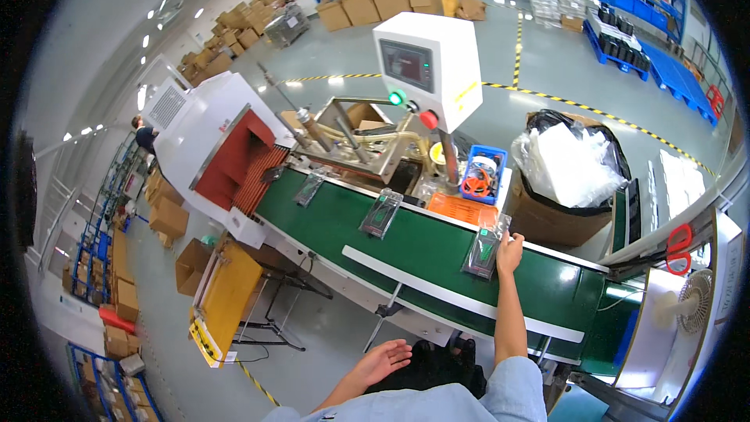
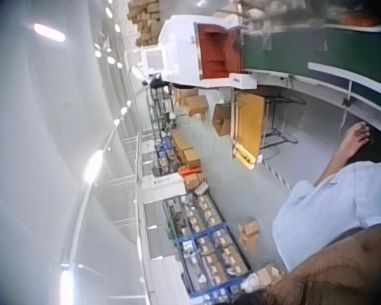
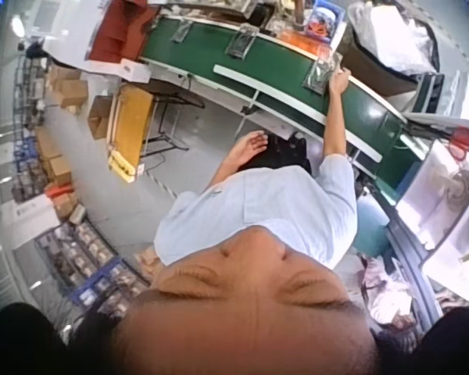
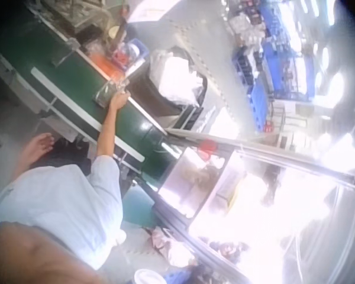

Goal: The person places small green circuit boards into clear plastic bags and positions them on a moving conveyor belt. They repeatedly pick up boards, insert them into bags, and place the bags on the belt for downstream processing.

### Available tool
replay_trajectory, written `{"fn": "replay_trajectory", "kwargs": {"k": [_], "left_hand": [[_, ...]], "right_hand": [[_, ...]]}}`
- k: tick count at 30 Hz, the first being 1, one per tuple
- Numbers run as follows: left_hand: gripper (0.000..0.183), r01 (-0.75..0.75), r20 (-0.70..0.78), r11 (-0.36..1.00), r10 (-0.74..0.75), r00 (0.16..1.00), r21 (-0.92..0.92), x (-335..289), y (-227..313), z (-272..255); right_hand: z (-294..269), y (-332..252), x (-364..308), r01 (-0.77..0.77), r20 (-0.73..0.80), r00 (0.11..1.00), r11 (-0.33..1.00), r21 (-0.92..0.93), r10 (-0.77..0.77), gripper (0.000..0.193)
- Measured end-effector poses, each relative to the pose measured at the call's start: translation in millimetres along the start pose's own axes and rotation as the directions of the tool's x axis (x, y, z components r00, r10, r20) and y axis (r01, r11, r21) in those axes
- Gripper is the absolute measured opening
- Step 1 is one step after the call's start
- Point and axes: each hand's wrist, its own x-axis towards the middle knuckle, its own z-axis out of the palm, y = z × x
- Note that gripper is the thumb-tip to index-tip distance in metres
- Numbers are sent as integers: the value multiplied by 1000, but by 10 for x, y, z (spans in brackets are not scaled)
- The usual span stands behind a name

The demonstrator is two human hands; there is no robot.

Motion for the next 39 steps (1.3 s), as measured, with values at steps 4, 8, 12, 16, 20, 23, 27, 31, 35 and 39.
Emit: {"fn": "replay_trajectory", "kwargs": {"k": [4,8,12,16,20,23,27,31,35,39], "left_hand": [[22,-3,6,999,4,1000,-35,-130,74,-128],[21,43,-10,997,-44,999,-68,-182,120,-223],[20,82,26,987,-79,997,-141,-209,45,-449],[22,112,31,983,-109,994,-143,-275,-16,-605],[28,80,66,991,-88,994,111,-303,166,-541],[36,-327,-24,723,429,903,608,-27,403,-1044],[51,-298,289,-174,868,404,938,151,1560,-1457],[67,81,309,-367,867,390,927,422,3067,-1736],[75,303,331,-435,881,338,848,1135,4547,-2208],[73,304,303,-401,897,321,864,1735,5729,-2474]], "right_hand": [[168,-13,-150,-44,85,996,976,215,27,27],[118,-40,-575,98,95,985,922,376,-143,21],[-10,-209,-1460,137,292,920,913,385,-261,18],[-61,-108,-2392,111,521,780,896,431,-347,15],[-398,-148,-2887,-36,723,637,926,375,-268,18],[-530,-381,-3124,-168,815,551,933,318,-179,20],[-400,-716,-3278,-282,872,477,920,272,-111,20],[-33,-1129,-3447,-166,857,483,942,293,-181,22],[472,-1464,-3784,-186,819,553,935,301,-154,20],[1095,-1990,-4226,-320,785,613,880,350,-89,28]]}}
